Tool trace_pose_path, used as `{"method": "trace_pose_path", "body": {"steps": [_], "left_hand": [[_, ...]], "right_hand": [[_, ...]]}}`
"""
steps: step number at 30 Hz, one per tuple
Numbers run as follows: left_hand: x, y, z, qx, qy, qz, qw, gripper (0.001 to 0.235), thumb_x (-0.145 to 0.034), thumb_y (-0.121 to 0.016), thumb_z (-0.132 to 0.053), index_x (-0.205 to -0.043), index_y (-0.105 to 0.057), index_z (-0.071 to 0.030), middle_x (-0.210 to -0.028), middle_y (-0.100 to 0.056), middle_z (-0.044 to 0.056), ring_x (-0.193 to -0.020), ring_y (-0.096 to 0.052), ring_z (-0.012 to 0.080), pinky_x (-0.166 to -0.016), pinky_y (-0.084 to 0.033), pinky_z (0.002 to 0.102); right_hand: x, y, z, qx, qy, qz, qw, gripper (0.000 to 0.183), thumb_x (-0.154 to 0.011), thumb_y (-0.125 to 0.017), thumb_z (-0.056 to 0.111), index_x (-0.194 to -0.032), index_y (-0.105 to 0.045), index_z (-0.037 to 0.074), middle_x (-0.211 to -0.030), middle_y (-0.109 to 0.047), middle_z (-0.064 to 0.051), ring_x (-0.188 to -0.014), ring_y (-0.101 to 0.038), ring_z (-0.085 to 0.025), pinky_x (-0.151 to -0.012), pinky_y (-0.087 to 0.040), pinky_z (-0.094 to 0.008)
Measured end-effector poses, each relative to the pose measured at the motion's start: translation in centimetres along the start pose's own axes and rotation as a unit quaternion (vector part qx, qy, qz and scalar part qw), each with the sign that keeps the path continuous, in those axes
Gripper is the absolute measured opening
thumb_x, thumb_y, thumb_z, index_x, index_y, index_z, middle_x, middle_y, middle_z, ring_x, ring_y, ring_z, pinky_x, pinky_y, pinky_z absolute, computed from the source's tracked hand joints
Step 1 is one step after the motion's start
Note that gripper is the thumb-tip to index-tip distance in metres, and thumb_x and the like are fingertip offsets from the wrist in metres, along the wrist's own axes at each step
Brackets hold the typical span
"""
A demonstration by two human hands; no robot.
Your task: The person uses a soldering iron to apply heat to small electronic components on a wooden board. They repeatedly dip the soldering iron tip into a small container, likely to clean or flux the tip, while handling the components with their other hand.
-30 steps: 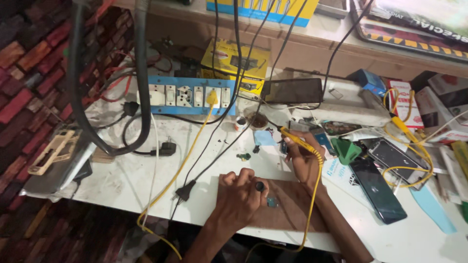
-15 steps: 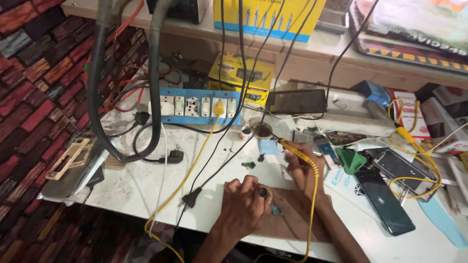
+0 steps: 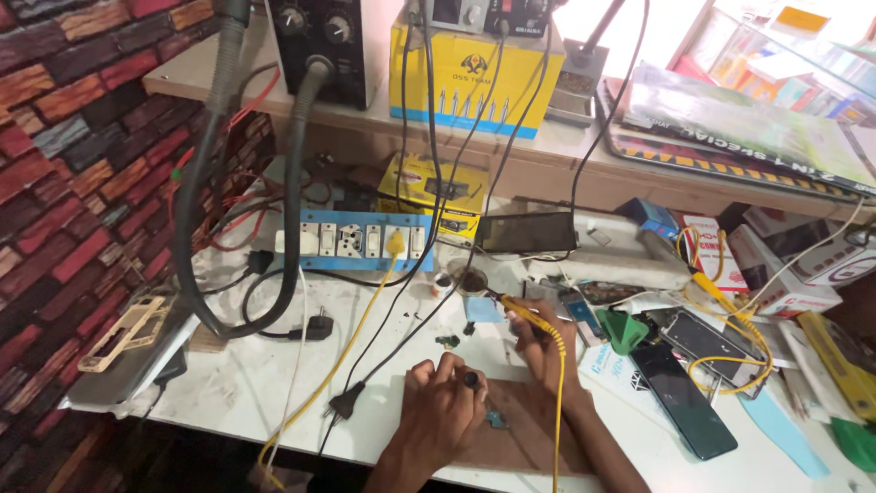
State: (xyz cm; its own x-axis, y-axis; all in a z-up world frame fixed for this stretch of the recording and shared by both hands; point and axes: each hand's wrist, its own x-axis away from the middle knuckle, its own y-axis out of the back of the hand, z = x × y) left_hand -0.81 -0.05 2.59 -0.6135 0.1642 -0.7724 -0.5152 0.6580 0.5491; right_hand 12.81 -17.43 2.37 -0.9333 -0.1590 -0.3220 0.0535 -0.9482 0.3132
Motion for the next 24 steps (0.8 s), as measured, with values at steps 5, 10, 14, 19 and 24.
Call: {"method": "trace_pose_path", "body": {"steps": [5, 10, 14, 19, 24], "left_hand": [[-0.1, 0.5, -0.2, -0.003, -0.011, -0.026, 1.0, 0.008, -0.092, -0.064, -0.011, -0.093, -0.058, -0.007, -0.094, -0.071, 0.0, -0.092, -0.06, 0.0227, -0.071, -0.033, 0.043], [-0.6, 0.7, -0.8, -0.056, -0.028, -0.079, 0.995, 0.01, -0.093, -0.067, -0.01, -0.094, -0.057, -0.009, -0.092, -0.067, 0.0, -0.09, -0.06, 0.0219, -0.072, -0.034, 0.043], [-0.4, 0.6, -0.6, -0.082, -0.017, -0.073, 0.994, 0.01, -0.094, -0.067, -0.01, -0.094, -0.057, -0.009, -0.086, -0.063, 0.004, -0.08, -0.055, 0.0229, -0.071, -0.035, 0.043], [-0.3, 0.5, -0.4, -0.037, -0.01, -0.008, 0.999, 0.016, -0.097, -0.063, -0.006, -0.088, -0.05, -0.009, -0.081, -0.064, -0.002, -0.08, -0.055, 0.0209, -0.068, -0.03, 0.042], [0.0, -0.1, -0.3, -0.047, -0.003, -0.011, 0.999, 0.015, -0.096, -0.062, -0.006, -0.089, -0.049, -0.008, -0.079, -0.065, 0.0, -0.085, -0.056, 0.0213, -0.073, -0.03, 0.043]], "right_hand": [[1.0, 1.4, -0.5, -0.088, 0.114, -0.101, 0.984, 0.017, -0.104, -0.062, 0.02, -0.112, -0.063, 0.005, -0.101, -0.073, -0.005, -0.083, -0.069, -0.009, -0.06, -0.053, -0.025], [4.8, 4.9, 0.0, -0.198, 0.113, -0.369, 0.901, 0.022, -0.116, -0.059, 0.029, -0.115, -0.046, 0.011, -0.083, -0.05, 0.001, -0.066, -0.045, -0.007, -0.053, -0.034, -0.024], [9.7, 7.0, -0.4, -0.192, 0.089, -0.391, 0.896, 0.037, -0.117, -0.053, 0.044, -0.105, -0.042, 0.011, -0.081, -0.05, -0.001, -0.061, -0.04, -0.009, -0.051, -0.029, -0.024], [11.8, 6.2, -2.8, -0.229, -0.012, -0.426, 0.875, 0.036, -0.113, -0.054, 0.045, -0.107, -0.042, 0.012, -0.091, -0.049, 0.0, -0.07, -0.047, -0.01, -0.056, -0.038, -0.025], [11.0, 5.1, -4.5, -0.236, -0.057, -0.437, 0.866, 0.028, -0.11, -0.054, 0.036, -0.111, -0.042, 0.011, -0.102, -0.051, 0.0, -0.083, -0.055, -0.01, -0.07, -0.051, -0.028]]}}
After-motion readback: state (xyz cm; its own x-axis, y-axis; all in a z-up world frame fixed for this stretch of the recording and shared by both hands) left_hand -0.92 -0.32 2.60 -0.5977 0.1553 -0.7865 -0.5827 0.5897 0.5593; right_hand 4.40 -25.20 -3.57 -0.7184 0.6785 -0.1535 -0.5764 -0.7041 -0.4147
